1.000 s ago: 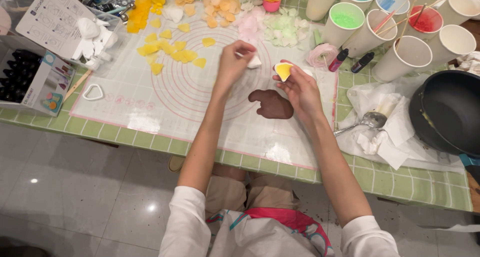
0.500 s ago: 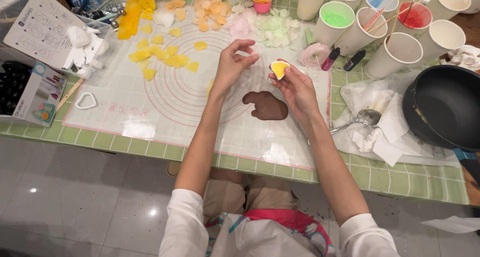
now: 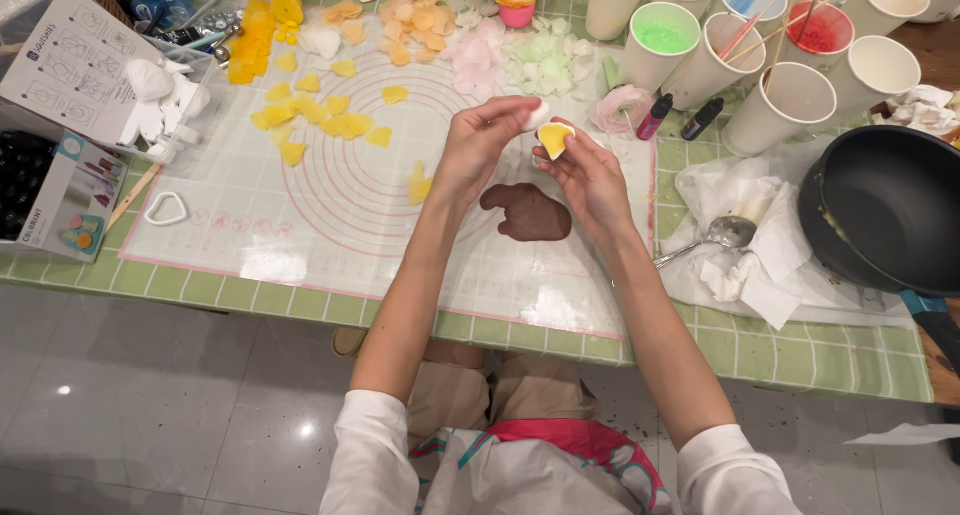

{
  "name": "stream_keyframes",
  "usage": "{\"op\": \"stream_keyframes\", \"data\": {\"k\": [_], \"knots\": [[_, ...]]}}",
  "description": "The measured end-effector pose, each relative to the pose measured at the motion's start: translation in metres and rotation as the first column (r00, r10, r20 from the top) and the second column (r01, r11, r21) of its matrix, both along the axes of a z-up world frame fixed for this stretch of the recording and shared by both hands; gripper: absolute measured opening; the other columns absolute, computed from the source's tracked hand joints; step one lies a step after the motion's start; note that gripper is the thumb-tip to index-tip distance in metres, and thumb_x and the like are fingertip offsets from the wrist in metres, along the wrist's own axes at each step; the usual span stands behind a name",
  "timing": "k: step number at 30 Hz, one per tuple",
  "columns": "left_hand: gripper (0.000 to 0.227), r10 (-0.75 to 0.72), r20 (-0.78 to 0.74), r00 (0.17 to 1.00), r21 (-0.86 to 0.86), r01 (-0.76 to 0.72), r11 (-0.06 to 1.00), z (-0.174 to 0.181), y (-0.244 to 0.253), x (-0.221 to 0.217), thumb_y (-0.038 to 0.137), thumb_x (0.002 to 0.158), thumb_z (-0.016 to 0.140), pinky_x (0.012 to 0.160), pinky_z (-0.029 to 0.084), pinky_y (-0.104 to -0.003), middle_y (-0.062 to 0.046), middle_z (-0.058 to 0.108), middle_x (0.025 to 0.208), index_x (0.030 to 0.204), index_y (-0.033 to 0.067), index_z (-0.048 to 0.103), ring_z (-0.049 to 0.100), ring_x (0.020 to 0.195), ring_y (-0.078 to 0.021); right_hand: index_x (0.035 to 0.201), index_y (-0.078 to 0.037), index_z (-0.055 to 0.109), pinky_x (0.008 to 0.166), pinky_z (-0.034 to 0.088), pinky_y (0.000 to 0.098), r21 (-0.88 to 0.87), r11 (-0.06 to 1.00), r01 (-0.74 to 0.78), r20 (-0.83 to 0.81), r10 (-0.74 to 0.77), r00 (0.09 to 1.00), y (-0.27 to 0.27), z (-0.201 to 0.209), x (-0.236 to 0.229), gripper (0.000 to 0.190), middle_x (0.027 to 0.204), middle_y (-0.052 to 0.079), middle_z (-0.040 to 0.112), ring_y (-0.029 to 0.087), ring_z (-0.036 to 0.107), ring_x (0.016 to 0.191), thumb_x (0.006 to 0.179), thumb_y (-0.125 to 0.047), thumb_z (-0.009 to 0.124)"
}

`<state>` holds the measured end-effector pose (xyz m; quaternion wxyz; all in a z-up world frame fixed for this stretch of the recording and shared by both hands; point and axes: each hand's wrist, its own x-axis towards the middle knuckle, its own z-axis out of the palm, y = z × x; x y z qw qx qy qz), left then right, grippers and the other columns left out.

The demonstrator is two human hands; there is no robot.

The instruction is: Shaping and cutting wax components for candle flower decorations.

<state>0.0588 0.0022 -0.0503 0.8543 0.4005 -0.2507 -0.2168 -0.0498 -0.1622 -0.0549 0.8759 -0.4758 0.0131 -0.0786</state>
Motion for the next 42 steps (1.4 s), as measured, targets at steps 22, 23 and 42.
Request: {"op": "stream_keyframes", "data": {"k": [22, 23, 42], "knots": [[0.020, 0.326, 0.376, 0.867, 0.326, -0.454, 0.829, 0.019, -0.020, -0.030, -0.008, 0.081, 0.077, 0.065, 0.060, -0.025, -0.004, 0.066, 0.089, 0.100, -0.0012, 0.079, 0.071, 0.073, -0.0103, 0.143, 0.003, 0.053, 0.102, 0.053, 0.0363, 0.010, 1.000, 0.013, -0.007, -0.013, 1.000, 0.002, 0.000, -0.001, 0.039, 0.129, 0.012, 0.066, 0.019, 0.065, 0.118, 0.109, -0.014, 0.047], [0.020, 0.324, 0.378, 0.867, 0.334, -0.454, 0.826, 0.017, -0.020, -0.028, -0.007, 0.081, 0.078, 0.065, 0.060, -0.025, -0.004, 0.067, 0.089, 0.100, -0.0007, 0.079, 0.071, 0.072, -0.0106, 0.143, 0.002, 0.053, 0.102, 0.053, 0.0368, 0.005, 1.000, 0.015, -0.015, -0.015, 1.000, 0.002, 0.000, -0.001, 0.040, 0.128, 0.012, 0.066, 0.020, 0.065, 0.117, 0.108, -0.014, 0.047], [0.023, 0.341, 0.405, 0.848, 0.311, -0.479, 0.821, 0.006, -0.021, -0.030, -0.002, 0.080, 0.082, 0.066, 0.054, -0.024, -0.001, 0.062, 0.089, 0.102, 0.0044, 0.081, 0.063, 0.073, -0.0086, 0.139, 0.005, 0.058, 0.103, 0.054, 0.0402, 0.069, 0.995, -0.074, 0.081, 0.068, 0.994, -0.012, -0.028, 0.005, 0.035, 0.119, 0.012, 0.064, 0.018, 0.063, 0.109, 0.118, -0.021, 0.047]]}}
